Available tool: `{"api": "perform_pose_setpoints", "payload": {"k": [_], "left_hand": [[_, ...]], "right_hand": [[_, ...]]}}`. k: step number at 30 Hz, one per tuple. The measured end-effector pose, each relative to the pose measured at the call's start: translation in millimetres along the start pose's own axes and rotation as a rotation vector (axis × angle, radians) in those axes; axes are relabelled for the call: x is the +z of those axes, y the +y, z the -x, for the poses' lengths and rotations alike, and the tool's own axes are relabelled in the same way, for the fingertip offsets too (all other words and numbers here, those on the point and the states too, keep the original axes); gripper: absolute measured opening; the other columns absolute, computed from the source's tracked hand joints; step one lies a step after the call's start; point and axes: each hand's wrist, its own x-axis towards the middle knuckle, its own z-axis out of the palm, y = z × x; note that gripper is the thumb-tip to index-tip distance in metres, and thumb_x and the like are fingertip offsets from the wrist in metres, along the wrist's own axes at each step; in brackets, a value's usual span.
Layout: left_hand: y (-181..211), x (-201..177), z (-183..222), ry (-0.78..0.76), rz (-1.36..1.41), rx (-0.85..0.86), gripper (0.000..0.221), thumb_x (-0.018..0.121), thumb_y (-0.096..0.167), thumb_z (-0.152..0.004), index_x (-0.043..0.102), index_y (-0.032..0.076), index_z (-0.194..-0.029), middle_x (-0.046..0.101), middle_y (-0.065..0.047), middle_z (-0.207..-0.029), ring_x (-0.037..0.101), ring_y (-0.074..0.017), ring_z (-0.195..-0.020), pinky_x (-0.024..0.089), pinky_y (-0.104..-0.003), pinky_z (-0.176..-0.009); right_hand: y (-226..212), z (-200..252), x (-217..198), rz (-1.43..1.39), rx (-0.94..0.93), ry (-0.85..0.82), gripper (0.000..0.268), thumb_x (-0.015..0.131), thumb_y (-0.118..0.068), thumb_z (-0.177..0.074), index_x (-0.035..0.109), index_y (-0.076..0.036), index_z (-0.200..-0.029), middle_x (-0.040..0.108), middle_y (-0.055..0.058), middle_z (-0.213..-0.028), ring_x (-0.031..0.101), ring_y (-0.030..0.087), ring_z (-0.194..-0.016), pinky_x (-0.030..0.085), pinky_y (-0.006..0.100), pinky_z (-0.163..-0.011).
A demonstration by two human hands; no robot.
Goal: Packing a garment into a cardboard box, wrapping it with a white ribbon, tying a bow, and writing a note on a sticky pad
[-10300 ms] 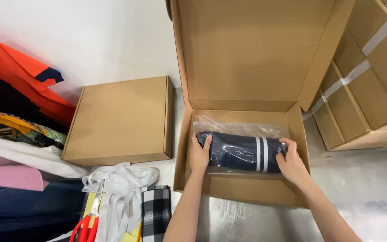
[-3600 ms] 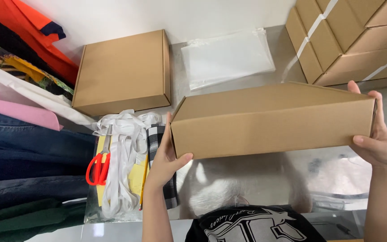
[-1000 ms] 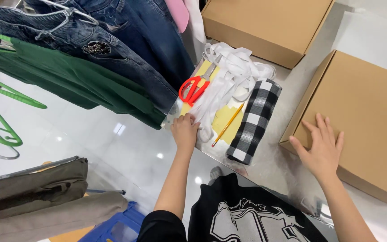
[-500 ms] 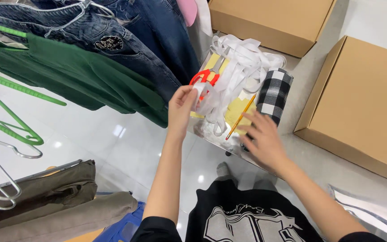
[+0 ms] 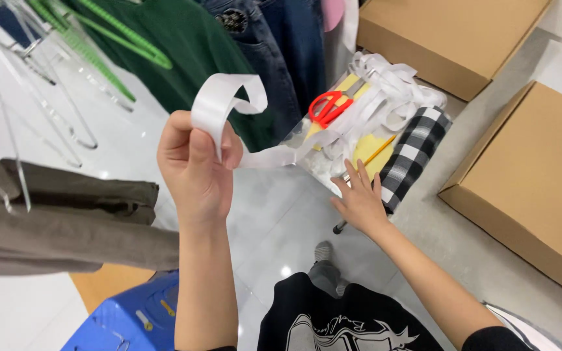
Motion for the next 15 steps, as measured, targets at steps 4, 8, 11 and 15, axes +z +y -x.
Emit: {"api": "perform_pose_setpoints", "payload": {"k": [4,8,11,15], "left_hand": [[56,-10,54,0.101,-0.052,0.062,0.027,0.067,0.029,-0.107,0.059,0.004,-0.102,0.051,-0.008,-0.069,0.044,-0.0131,-0.051,0.043,-0.025,-0.050],[102,-24,112,0.176,-0.113,0.083,0.028,0.069,0.029,-0.106,0.058,0.004,-0.100,0.048,-0.008,-0.065,0.042,-0.0109,-0.046,0.042,-0.023,-0.046],[140,-42,148,0.241,-0.168,0.098,0.028,0.068,0.030,-0.106,0.057,0.005,-0.100,0.048,-0.005,-0.063,0.042,-0.0076,-0.043,0.040,-0.020,-0.043],[174,-75,191,0.370,-0.225,0.120,0.023,0.064,0.030,-0.109,0.056,0.010,-0.103,0.055,-0.006,-0.069,0.045,-0.0070,-0.042,0.040,-0.020,-0.043]], "right_hand": [[-24,22,17,-0.037,-0.109,0.039,0.051,0.068,-0.037,-0.099,0.062,-0.020,-0.147,0.015,0.013,-0.180,0.009,0.042,-0.165,0.019,0.071,-0.126],[-67,39,17,-0.099,-0.151,0.110,0.046,0.070,-0.029,-0.099,0.068,-0.013,-0.142,0.002,0.018,-0.181,0.002,0.048,-0.164,0.019,0.072,-0.125],[-86,35,26,-0.108,-0.193,0.171,0.040,0.071,-0.027,-0.099,0.073,-0.010,-0.135,0.004,0.020,-0.181,0.000,0.048,-0.164,0.016,0.073,-0.124],[-77,-9,96,0.012,-0.266,0.008,0.045,0.066,-0.043,-0.101,0.069,-0.017,-0.138,0.038,0.008,-0.173,0.024,0.032,-0.164,0.010,0.074,-0.125]]}}
